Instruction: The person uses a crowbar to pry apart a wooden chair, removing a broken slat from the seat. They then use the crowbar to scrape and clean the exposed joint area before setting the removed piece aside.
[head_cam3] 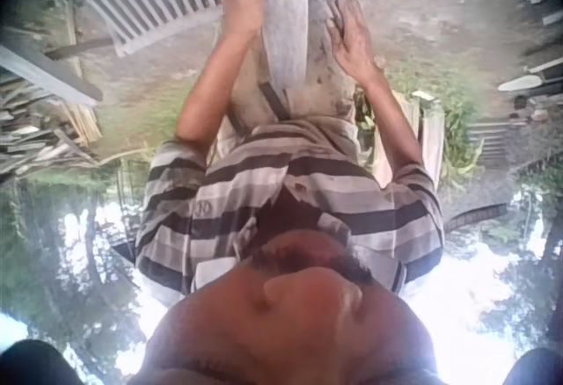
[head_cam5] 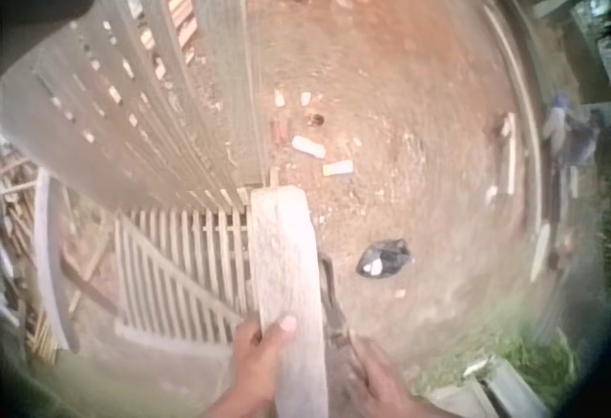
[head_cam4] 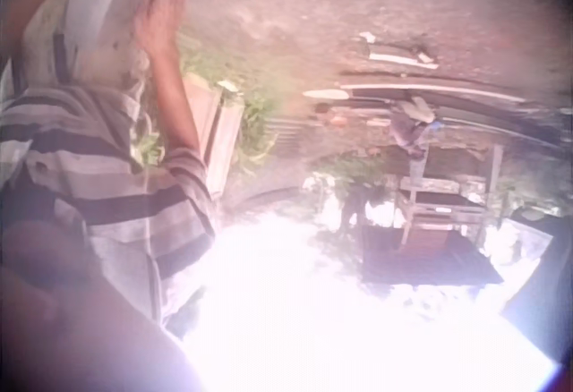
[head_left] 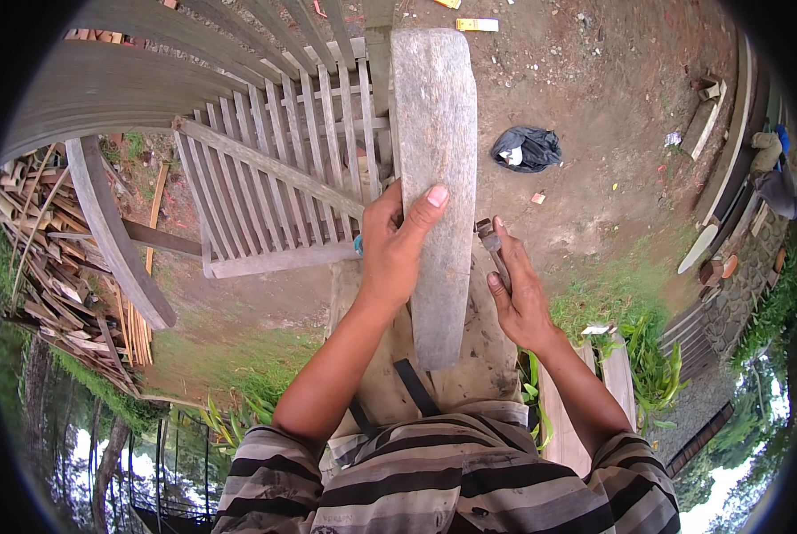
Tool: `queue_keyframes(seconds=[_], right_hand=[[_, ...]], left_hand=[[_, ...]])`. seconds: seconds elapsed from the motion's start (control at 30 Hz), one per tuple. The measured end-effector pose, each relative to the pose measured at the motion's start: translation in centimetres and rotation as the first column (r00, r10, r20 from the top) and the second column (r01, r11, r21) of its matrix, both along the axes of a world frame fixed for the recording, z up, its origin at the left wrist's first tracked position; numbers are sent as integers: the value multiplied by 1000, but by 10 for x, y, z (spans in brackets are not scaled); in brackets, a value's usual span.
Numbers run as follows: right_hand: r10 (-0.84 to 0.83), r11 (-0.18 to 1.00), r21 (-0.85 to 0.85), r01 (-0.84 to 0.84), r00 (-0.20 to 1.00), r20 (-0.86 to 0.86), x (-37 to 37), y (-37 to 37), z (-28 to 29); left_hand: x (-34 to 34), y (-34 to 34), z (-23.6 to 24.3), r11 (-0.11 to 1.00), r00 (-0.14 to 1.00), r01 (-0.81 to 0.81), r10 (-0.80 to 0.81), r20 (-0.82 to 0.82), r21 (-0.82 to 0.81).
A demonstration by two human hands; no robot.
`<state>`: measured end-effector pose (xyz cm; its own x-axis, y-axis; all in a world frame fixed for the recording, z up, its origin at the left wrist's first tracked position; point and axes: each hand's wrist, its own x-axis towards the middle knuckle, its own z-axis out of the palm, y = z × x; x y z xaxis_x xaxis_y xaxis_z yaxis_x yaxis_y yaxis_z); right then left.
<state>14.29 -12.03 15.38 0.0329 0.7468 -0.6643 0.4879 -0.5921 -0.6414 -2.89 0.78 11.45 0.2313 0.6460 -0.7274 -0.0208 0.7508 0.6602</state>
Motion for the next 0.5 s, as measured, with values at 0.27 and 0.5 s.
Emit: queue_keyframes(seconds=[0.27,0.5], right_hand=[[-192,901,387,196,980,-50,-28,-10,-83],[-216,817,534,217,974,-66,-38,-6,-111]], left_hand=[[10,17,-15,981,996,-67,75,38,-183],[13,14,-11,982,999,-48,44,-27,-184]])
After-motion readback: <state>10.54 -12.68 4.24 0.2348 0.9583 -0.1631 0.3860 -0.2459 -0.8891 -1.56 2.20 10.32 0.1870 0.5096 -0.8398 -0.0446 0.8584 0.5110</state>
